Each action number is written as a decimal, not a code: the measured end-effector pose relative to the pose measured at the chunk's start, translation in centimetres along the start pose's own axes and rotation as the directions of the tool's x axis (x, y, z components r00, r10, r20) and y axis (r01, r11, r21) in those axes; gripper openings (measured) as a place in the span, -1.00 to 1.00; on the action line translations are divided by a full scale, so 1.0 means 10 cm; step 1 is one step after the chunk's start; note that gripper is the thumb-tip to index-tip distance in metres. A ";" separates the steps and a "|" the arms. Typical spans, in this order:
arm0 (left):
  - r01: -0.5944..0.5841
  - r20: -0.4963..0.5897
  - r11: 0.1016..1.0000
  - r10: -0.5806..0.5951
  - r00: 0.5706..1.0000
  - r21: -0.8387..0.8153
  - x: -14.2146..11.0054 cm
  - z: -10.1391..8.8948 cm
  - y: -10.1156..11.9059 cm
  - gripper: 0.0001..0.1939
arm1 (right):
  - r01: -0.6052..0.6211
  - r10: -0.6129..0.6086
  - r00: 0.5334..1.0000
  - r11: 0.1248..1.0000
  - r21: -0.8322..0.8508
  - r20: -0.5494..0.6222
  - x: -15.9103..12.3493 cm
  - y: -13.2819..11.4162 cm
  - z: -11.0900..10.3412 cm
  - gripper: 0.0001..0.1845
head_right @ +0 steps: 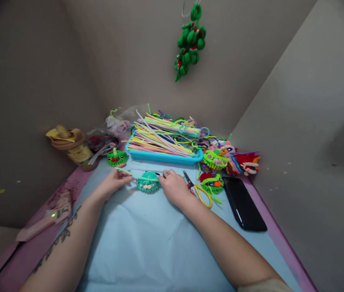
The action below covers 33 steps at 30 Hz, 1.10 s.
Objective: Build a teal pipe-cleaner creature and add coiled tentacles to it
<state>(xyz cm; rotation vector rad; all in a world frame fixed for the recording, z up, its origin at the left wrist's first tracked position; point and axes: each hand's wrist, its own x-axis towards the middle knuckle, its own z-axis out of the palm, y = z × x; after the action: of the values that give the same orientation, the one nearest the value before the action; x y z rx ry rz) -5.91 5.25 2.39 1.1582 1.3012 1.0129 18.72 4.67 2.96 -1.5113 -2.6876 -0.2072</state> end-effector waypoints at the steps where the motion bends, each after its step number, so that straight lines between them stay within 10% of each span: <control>1: 0.021 -0.028 0.998 -0.023 0.999 -0.067 0.00 0.00 0.00 -0.26 | 0.002 -0.002 1.000 1.000 0.002 0.001 0.00 -0.01 -0.01 -0.76; 8: 0.113 -0.021 0.900 -0.134 0.991 -0.420 0.01 -0.01 0.00 -0.51 | 0.004 -0.006 0.999 0.999 0.039 0.041 -0.02 -0.05 -0.09 -0.75; 18: 0.112 -0.088 0.888 -0.168 0.982 -0.447 -0.01 0.06 0.03 -0.65 | -0.003 0.007 0.999 0.997 0.075 -0.041 -0.06 -0.02 -0.10 -0.78; 25: 0.121 -0.043 0.906 -0.151 0.988 -0.406 -0.02 0.09 0.05 -0.56 | -0.171 0.179 0.952 0.984 0.052 -0.247 0.12 0.43 -0.27 -0.76; 33: 0.085 -0.067 0.950 -0.110 0.992 -0.300 -0.06 0.14 0.03 -0.47 | -0.308 0.307 0.944 0.951 0.005 -0.124 0.58 0.98 -0.23 -0.71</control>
<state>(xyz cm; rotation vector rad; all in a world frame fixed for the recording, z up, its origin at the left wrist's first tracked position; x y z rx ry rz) -4.49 4.68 2.72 0.8228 1.2091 1.1487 24.00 14.25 6.79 -1.8292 -2.3214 -0.2936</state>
